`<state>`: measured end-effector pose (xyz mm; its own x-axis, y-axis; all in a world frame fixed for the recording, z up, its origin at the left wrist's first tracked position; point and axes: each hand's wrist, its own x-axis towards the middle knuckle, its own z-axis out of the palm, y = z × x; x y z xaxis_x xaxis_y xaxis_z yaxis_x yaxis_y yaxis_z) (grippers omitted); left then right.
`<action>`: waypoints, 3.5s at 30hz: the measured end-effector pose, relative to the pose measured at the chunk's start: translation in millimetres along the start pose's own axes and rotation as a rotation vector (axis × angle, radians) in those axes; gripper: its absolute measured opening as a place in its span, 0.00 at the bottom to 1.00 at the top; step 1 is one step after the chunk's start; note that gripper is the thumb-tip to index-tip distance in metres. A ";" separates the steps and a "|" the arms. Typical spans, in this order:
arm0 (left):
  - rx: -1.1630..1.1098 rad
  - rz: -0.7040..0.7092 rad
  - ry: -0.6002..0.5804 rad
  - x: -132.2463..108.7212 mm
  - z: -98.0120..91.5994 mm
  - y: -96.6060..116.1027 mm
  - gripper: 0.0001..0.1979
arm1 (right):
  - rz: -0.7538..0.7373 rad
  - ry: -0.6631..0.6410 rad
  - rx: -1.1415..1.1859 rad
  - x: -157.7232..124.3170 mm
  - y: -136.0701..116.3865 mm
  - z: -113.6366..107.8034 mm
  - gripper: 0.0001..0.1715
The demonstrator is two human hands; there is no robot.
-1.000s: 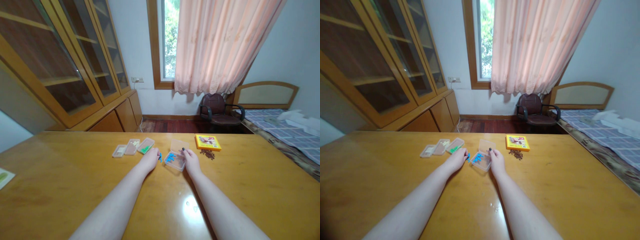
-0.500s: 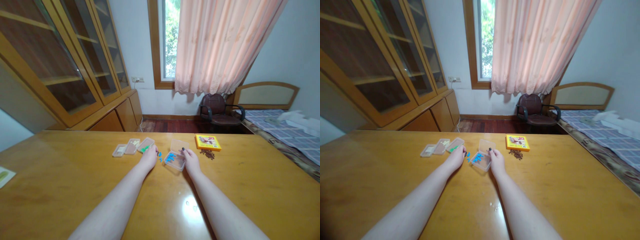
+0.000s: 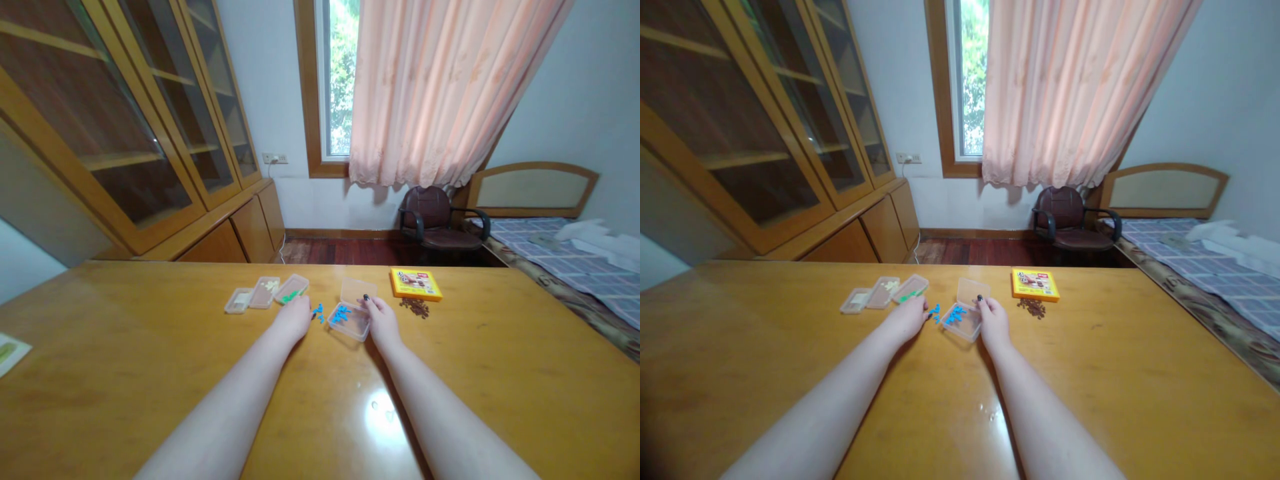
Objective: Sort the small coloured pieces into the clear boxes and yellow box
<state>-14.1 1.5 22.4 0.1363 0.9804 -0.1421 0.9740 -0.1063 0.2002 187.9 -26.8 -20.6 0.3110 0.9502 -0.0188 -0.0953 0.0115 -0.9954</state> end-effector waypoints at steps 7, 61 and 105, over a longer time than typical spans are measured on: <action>-0.075 0.056 -0.025 4.7 7.1 -0.3 0.06 | 0.028 0.001 0.023 -1.0 -1.7 0.9 0.26; -0.256 0.289 0.296 -2.1 4.1 16.0 0.08 | 0.006 -0.007 -0.013 -0.4 0.0 1.0 0.26; -0.119 0.263 0.282 -3.1 0.0 12.1 0.09 | -0.020 -0.004 -0.066 -1.3 -2.4 0.5 0.26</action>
<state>-2.7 -2.9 25.3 0.3071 0.9311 0.1968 0.8825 -0.3560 0.3072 187.3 -27.9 -18.1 0.3088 0.9511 0.0012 -0.0263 0.0098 -0.9996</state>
